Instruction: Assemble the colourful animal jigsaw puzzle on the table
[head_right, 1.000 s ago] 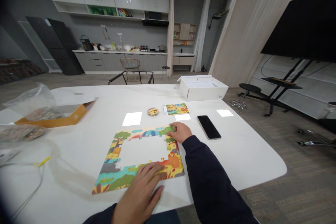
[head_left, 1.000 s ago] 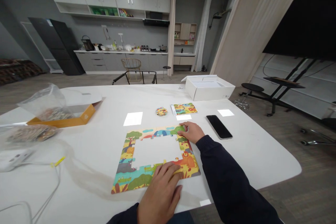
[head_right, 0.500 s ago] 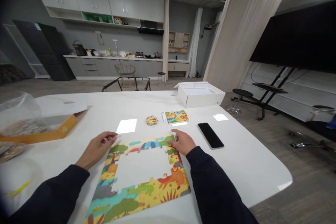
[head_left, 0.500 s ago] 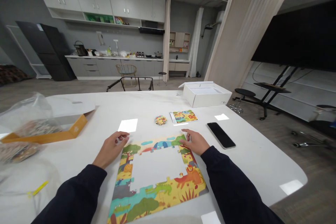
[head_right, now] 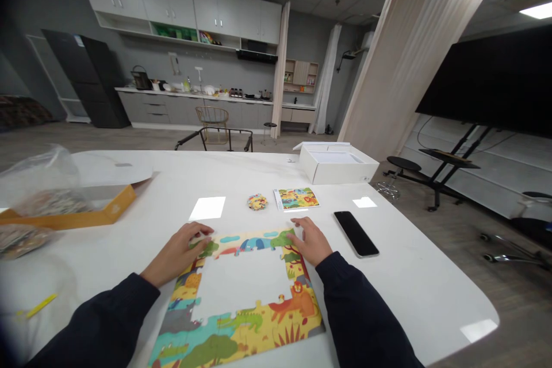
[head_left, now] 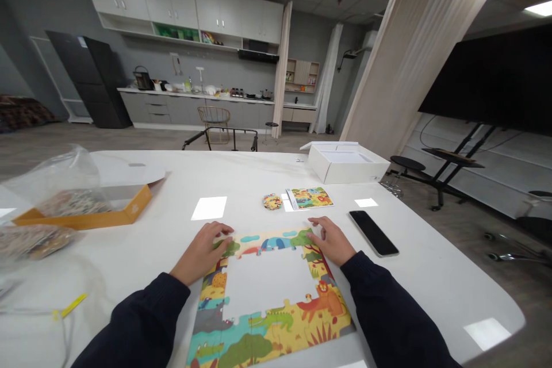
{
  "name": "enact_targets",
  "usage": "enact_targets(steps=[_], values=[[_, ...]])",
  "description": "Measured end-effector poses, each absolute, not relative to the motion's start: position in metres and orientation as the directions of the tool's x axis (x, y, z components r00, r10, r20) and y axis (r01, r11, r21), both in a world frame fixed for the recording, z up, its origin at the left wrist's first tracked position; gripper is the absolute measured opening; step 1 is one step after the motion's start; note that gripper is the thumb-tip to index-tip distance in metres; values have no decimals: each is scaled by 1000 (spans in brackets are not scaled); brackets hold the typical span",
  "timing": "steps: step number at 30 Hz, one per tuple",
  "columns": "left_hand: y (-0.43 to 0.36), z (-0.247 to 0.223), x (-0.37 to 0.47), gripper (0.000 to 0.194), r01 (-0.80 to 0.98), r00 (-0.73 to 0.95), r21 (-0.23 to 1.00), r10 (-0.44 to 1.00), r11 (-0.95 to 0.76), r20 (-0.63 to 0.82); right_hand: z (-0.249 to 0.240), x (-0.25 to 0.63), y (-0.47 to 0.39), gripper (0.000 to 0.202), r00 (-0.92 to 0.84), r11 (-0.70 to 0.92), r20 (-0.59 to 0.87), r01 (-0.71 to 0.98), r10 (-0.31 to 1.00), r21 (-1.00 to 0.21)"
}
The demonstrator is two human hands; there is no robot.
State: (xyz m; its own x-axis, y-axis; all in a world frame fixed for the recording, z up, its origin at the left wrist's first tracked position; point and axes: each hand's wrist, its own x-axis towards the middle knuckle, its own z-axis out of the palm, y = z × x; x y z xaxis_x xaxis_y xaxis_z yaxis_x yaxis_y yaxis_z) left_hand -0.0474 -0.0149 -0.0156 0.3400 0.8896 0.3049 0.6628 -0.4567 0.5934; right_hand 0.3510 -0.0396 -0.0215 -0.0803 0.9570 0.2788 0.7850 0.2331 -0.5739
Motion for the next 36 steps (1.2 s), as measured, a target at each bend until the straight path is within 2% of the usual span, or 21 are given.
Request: enact_targets(steps=[15,21,24,30,33,36], values=[[-16,-15,-48,31,661,367,587,884,-467,290,-17,347,-41,43,-59,212,249,730,967,-650],[-15,-15,-47,29,661,352,593,887,-461,298,-5,344,-36,41,-27,286,371,690,928,-665],[-14,-16,-47,29,657,359,588,882,-472,307,7,329,-27,47,-84,339,382,659,920,-672],[-14,-16,-47,26,657,372,568,869,-495,328,14,285,19,67,-325,463,349,756,879,-463],[-15,-16,-46,25,659,372,558,864,-504,340,15,262,47,69,-267,341,247,878,931,-337],[-16,-14,-45,24,663,365,551,862,-507,352,16,239,65,61,-156,204,190,943,969,-264]])
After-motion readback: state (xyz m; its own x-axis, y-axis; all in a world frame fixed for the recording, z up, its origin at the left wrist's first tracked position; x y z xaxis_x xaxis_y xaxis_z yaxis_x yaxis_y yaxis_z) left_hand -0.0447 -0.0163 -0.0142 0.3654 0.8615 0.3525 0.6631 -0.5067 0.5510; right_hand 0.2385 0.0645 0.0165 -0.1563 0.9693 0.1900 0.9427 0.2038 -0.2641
